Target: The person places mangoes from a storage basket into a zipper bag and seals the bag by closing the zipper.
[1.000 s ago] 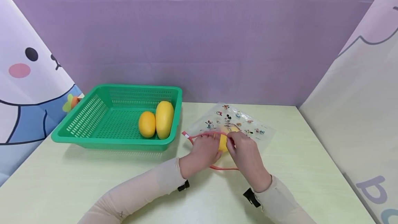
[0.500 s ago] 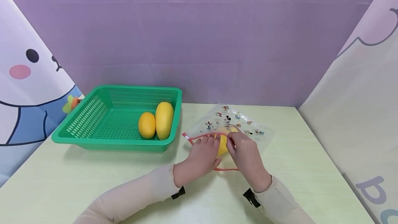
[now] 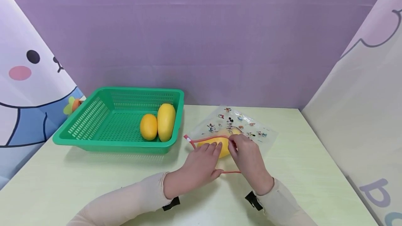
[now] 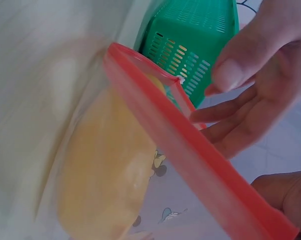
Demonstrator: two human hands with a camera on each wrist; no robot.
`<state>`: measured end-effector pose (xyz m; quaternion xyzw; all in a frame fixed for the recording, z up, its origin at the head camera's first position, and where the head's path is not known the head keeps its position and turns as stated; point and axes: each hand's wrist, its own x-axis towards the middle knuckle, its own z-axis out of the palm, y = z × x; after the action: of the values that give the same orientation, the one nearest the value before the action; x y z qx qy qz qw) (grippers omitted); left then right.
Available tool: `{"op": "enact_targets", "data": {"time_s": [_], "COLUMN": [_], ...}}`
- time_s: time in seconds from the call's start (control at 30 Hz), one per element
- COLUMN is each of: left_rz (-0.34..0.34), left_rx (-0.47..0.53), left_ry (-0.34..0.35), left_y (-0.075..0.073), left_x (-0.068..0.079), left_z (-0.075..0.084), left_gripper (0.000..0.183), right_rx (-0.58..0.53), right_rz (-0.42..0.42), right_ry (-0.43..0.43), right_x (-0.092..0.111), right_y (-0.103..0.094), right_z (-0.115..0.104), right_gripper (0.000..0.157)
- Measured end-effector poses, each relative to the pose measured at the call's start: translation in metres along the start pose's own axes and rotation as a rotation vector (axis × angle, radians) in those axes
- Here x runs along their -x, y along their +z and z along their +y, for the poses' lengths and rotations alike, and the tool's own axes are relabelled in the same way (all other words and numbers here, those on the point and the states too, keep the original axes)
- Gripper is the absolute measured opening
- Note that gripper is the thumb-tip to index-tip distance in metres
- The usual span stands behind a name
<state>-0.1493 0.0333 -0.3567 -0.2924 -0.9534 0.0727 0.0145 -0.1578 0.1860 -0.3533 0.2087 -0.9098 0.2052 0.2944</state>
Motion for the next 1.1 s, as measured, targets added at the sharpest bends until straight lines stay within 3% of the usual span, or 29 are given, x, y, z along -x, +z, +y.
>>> {"op": "enact_targets", "data": {"time_s": [0.13, 0.33, 0.6, 0.8, 1.1], "left_rz": [0.005, -0.003, 0.077, 0.097, 0.182], "left_rx": [0.046, 0.089, 0.086, 0.116, 0.166], "left_ry": [0.039, 0.043, 0.060, 0.037, 0.014], "left_y": [-0.004, -0.010, -0.011, -0.020, -0.029], "left_x": [0.007, 0.015, 0.022, 0.027, 0.033], "left_z": [-0.004, -0.011, -0.023, -0.034, -0.057], "left_gripper": [0.075, 0.075, 0.074, 0.074, 0.071], "right_rx": [-0.002, -0.006, -0.007, -0.005, -0.006], "right_rz": [0.000, -0.009, -0.001, -0.002, -0.024], "right_ry": [0.000, 0.005, -0.003, -0.014, -0.002], "right_x": [0.000, 0.001, 0.000, -0.001, 0.000], "right_y": [0.001, 0.001, 0.001, 0.002, 0.003], "right_z": [0.000, -0.001, -0.001, 0.000, 0.001], "right_gripper": [0.010, 0.010, 0.011, 0.011, 0.009]}}
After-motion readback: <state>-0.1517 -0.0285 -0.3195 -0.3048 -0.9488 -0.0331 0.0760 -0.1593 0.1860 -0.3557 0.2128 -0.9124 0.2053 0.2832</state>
